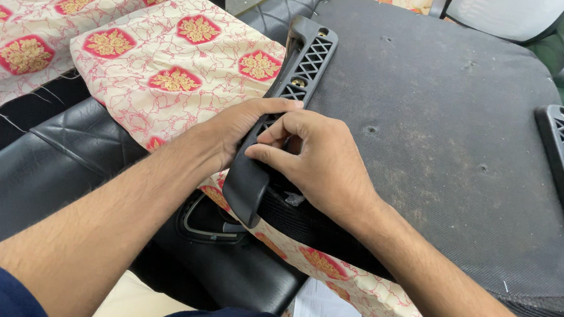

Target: The person attaches a black plastic frame to the underside of a chair seat using a screwdriver and screws. They align the frame, insert screws, and tighten them to secure the component.

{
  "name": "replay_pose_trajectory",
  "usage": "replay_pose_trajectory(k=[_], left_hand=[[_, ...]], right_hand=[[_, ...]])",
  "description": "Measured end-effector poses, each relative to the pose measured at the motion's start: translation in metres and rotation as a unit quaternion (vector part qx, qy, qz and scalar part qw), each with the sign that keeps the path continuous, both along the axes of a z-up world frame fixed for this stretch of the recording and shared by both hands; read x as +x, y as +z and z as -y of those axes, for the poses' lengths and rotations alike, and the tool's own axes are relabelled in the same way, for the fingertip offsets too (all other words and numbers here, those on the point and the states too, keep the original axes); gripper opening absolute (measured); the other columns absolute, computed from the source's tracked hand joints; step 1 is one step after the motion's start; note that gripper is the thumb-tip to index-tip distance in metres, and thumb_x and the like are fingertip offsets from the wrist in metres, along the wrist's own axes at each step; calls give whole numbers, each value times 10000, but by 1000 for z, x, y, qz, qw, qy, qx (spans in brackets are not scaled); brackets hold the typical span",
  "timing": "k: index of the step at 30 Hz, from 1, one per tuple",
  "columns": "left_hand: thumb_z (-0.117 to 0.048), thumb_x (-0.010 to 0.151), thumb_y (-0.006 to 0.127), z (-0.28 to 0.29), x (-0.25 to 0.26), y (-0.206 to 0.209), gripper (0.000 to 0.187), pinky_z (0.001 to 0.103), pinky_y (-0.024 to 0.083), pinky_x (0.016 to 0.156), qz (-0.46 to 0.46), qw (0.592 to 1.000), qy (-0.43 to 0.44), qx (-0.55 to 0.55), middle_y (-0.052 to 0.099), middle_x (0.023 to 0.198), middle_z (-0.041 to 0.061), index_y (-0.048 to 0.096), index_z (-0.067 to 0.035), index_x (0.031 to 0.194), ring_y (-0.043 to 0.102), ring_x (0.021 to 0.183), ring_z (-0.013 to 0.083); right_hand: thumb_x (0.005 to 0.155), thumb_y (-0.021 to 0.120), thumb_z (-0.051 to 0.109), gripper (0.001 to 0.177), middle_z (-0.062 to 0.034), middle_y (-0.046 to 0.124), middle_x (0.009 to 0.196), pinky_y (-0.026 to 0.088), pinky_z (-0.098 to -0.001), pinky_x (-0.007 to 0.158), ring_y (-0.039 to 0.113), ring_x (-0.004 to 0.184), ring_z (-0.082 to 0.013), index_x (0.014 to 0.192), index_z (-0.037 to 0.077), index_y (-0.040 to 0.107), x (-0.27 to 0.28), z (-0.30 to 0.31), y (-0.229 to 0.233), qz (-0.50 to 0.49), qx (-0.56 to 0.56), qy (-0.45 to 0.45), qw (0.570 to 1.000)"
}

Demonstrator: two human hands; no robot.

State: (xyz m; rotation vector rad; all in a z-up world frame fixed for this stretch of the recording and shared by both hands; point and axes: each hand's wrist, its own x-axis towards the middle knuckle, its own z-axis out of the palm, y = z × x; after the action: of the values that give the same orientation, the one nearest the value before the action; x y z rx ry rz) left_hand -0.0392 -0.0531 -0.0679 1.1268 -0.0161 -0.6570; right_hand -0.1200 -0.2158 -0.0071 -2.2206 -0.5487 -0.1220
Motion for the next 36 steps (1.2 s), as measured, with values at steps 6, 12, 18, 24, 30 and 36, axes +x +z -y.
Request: replay_pose_trajectory(k=[6,12,18,24,30,36], left_hand=[[-385,919,725,2,-3,5,314,248,423,423,-2,1000,-4,22,590,632,24,646,-97,822,520,469,116],[-420,876,644,6,-7,15,342,282,442,420,-53,995,42,72,594,605,36,632,-89,788,520,441,146],[-446,856,649,7,-4,14,352,295,450,446,-67,991,56,105,602,597,22,636,-112,749,531,454,152],[-411,856,648,6,1,7,320,300,451,455,-54,994,60,68,607,605,21,617,-127,714,541,471,154],[-433,827,617,7,-3,14,323,301,450,465,-55,986,81,137,603,590,11,635,-138,695,530,469,151],[-441,811,604,8,-7,20,351,318,453,467,-81,985,84,129,576,551,28,613,-119,670,508,448,168]], right_hand=[[812,822,216,250,-38,708,842,538,-290,624,625,658,-108,992,50,769,2,5,3,-3,23,41,999],[847,788,164,197,-32,707,878,561,-277,675,666,717,-101,1018,68,775,2,10,-1,-12,39,53,998],[847,788,159,205,-30,705,901,551,-287,682,666,751,-114,1032,72,771,5,9,1,8,34,85,996],[822,839,215,218,-33,709,813,538,-290,653,639,685,-117,918,44,742,4,2,1,-25,6,20,999],[806,816,179,220,-30,688,833,527,-292,616,613,656,-120,986,64,761,2,4,3,16,44,63,997],[801,831,203,192,-26,711,786,521,-293,624,632,647,-116,929,70,778,2,-1,0,-4,17,17,1000]])
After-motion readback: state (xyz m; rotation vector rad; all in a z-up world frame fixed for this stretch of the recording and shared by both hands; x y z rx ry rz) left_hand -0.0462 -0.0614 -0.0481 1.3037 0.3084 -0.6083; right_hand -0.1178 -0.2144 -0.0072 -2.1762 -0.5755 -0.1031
